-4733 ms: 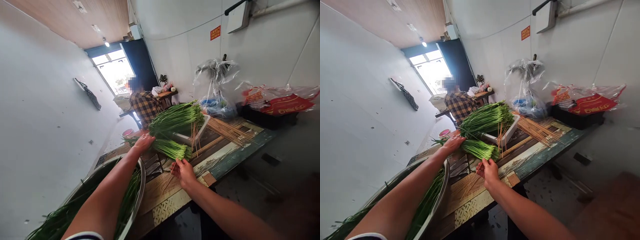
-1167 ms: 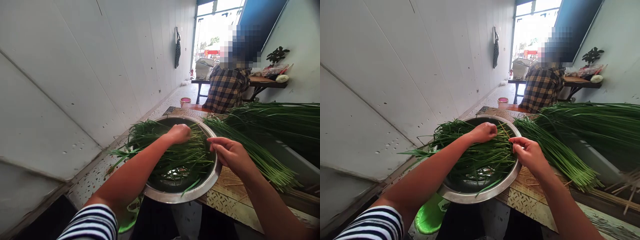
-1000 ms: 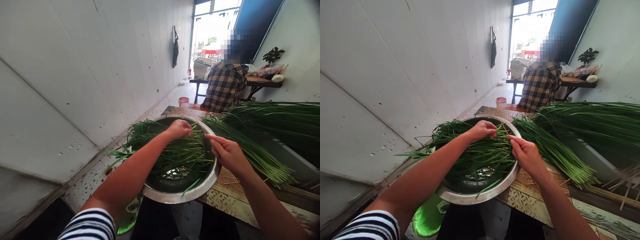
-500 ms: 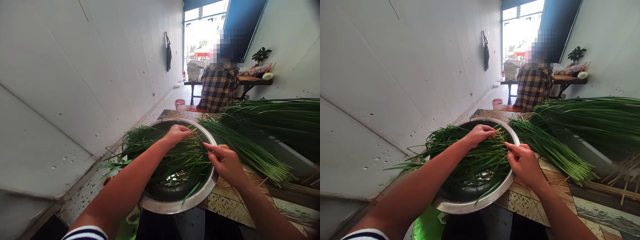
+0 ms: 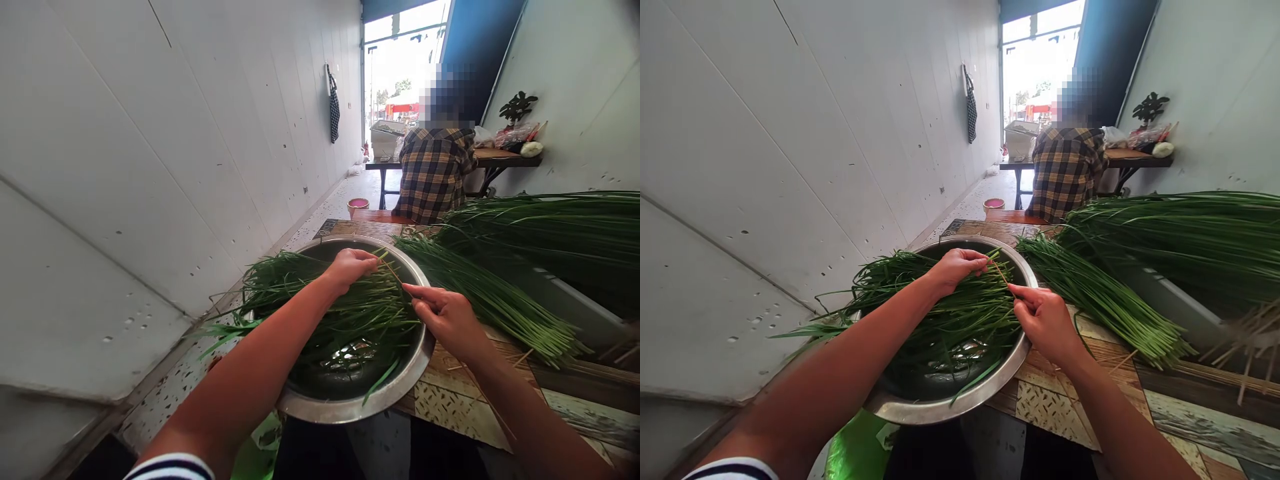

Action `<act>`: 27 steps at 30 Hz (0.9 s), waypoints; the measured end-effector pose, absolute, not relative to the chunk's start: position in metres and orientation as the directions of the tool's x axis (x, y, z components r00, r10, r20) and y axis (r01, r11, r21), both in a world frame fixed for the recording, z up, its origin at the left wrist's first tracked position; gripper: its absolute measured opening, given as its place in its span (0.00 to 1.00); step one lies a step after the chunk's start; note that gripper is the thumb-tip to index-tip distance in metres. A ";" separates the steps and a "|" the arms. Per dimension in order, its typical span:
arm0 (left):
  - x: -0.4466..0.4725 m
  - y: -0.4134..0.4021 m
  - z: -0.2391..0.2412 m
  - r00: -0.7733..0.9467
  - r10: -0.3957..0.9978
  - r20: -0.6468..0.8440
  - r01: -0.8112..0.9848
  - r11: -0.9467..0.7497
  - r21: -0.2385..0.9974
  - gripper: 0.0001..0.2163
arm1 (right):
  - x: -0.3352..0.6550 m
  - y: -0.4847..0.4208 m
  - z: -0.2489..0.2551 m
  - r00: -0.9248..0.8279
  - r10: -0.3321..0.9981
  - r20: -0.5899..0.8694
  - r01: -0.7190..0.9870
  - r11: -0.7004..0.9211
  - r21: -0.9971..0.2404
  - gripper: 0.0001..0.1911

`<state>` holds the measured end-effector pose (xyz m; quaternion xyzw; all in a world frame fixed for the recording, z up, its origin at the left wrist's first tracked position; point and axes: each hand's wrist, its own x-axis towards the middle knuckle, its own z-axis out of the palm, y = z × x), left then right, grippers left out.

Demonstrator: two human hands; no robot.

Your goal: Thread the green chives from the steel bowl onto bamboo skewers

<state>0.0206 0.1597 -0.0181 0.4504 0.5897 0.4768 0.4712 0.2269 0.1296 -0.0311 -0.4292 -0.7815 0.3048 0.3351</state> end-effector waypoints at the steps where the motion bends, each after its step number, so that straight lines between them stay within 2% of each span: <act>1: 0.021 0.160 -0.018 -0.145 0.981 -0.127 0.075 0.139 0.987 0.04 | 0.227 0.130 -0.032 -0.407 0.877 0.255 0.462 0.439 -0.771 0.22; 21: 0.021 0.158 -0.016 -0.137 0.988 -0.076 0.058 0.084 0.995 0.06 | 0.226 0.133 -0.038 -0.404 0.892 0.203 0.400 0.371 -0.838 0.23; 24: 0.025 0.155 -0.018 -0.104 0.994 -0.045 0.128 0.058 0.990 0.08 | 0.225 0.131 -0.034 -0.412 0.888 0.206 0.342 0.360 -0.868 0.21; 27: 0.036 0.150 -0.014 -0.002 1.000 0.028 0.294 -0.027 0.956 0.09 | 0.221 0.138 -0.029 -0.397 0.889 0.228 0.341 0.373 -0.863 0.19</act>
